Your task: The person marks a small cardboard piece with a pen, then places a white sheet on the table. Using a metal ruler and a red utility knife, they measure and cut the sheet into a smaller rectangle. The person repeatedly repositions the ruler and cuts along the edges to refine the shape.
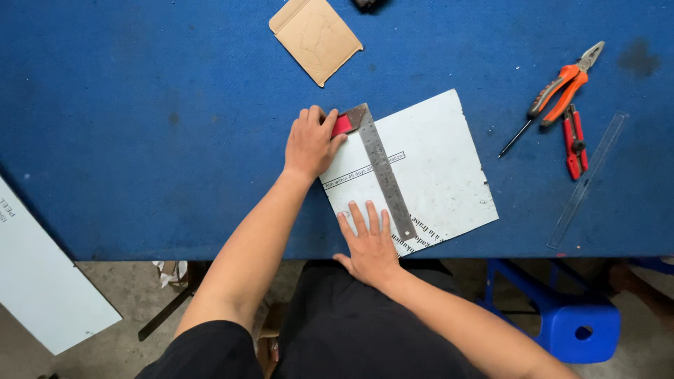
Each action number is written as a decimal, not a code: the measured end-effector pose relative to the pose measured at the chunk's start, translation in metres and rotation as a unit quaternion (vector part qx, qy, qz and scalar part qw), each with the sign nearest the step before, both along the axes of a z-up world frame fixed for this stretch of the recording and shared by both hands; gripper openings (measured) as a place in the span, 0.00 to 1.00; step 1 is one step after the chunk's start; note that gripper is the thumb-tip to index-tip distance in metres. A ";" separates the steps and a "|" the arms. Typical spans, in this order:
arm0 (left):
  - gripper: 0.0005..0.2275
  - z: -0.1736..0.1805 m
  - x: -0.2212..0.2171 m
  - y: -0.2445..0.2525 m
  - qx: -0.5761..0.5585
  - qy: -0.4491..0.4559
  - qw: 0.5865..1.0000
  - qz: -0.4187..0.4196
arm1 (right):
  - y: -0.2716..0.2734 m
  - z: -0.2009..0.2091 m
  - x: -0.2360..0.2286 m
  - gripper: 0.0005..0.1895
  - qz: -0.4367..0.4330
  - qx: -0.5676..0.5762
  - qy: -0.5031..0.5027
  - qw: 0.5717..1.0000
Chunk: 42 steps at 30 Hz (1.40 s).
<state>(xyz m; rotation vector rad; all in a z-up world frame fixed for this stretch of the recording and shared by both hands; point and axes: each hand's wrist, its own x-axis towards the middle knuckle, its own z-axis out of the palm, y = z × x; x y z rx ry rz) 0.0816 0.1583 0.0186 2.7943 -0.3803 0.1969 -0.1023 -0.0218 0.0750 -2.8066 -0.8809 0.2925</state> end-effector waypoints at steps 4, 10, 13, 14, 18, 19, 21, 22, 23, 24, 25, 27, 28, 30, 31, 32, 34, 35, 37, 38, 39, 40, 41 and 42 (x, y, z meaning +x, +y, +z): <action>0.24 0.003 0.001 0.000 -0.006 -0.006 1.000 0.007 | -0.019 0.006 0.015 0.36 0.007 -0.035 0.106 0.994; 0.21 0.022 -0.012 -0.009 0.024 0.039 0.999 0.017 | -0.082 -0.003 0.017 0.36 0.019 -0.025 0.071 0.997; 0.17 0.029 -0.030 -0.017 -0.023 0.136 0.990 0.011 | -0.118 0.002 0.017 0.38 0.033 -0.048 0.102 0.993; 0.17 0.027 -0.037 -0.021 -0.025 0.187 0.982 0.017 | -0.128 0.007 0.018 0.40 0.039 -0.087 0.124 0.988; 0.19 0.038 -0.057 -0.043 -0.040 0.310 0.949 0.033 | -0.168 0.020 0.018 0.44 0.021 -0.192 0.141 0.971; 0.19 0.040 -0.060 -0.047 -0.038 0.311 0.949 0.031 | -0.176 0.014 0.017 0.44 0.018 -0.190 0.143 0.971; 0.23 0.044 -0.064 -0.056 -0.081 0.348 0.934 0.026 | -0.191 0.000 0.015 0.39 -0.079 -0.189 0.139 0.969; 0.23 0.050 -0.063 -0.057 -0.078 0.348 0.934 0.023 | -0.181 0.004 0.018 0.39 -0.083 -0.187 0.139 0.969; 0.26 0.056 -0.063 -0.061 -0.086 0.355 0.931 0.016 | -0.172 0.009 0.020 0.36 -0.162 -0.100 0.101 0.976; 0.28 0.062 -0.062 -0.065 -0.094 0.362 0.927 0.009 | -0.164 0.013 0.022 0.33 -0.240 -0.013 0.060 0.969; 0.28 0.064 -0.060 -0.068 -0.092 0.362 0.927 0.006 | -0.160 0.006 0.026 0.33 -0.243 -0.011 0.060 0.968; 0.29 0.067 -0.058 -0.073 -0.066 0.353 0.933 -0.015 | -0.151 -0.008 0.032 0.38 -0.298 0.028 0.017 0.954; 0.29 0.067 -0.059 -0.074 -0.064 0.355 0.933 -0.019 | -0.149 -0.019 0.031 0.38 -0.302 0.029 0.018 0.953; 0.29 0.070 -0.058 -0.076 -0.057 0.361 0.931 -0.003 | -0.146 -0.040 0.035 0.35 -0.323 0.001 0.005 0.947; 0.29 0.078 -0.056 -0.078 -0.055 0.359 0.932 -0.006 | -0.146 -0.039 0.035 0.35 -0.325 0.002 0.004 0.946; 0.31 0.085 -0.054 -0.080 -0.059 0.365 0.929 -0.002 | -0.146 -0.039 0.036 0.35 -0.318 0.005 -0.015 0.948; 0.33 0.091 -0.053 -0.080 -0.061 0.372 0.926 0.000 | -0.145 -0.040 0.036 0.35 -0.313 0.008 -0.033 0.949; 0.33 0.089 -0.053 -0.082 -0.063 0.369 0.927 -0.003 | -0.148 -0.041 0.037 0.34 -0.309 0.009 -0.039 0.950; 0.33 0.087 -0.052 -0.084 -0.065 0.365 0.929 -0.007 | -0.153 -0.042 0.041 0.34 -0.304 0.010 -0.044 0.952; 0.33 0.088 -0.050 -0.085 -0.061 0.358 0.932 -0.008 | -0.154 -0.043 0.043 0.33 -0.305 0.015 -0.044 0.951; 0.32 0.089 -0.050 -0.086 -0.057 0.352 0.934 -0.010 | -0.156 -0.044 0.045 0.32 -0.306 0.020 -0.044 0.951; 0.32 0.081 -0.050 -0.088 -0.057 0.354 0.933 -0.011 | -0.159 -0.046 0.046 0.32 -0.307 0.020 -0.043 0.951; 0.33 0.072 -0.050 -0.088 -0.062 0.348 0.935 0.003 | -0.161 -0.049 0.047 0.30 -0.319 0.026 -0.037 0.947; 0.33 0.064 -0.051 -0.089 -0.067 0.342 0.937 0.016 | -0.163 -0.052 0.049 0.27 -0.331 0.031 -0.032 0.943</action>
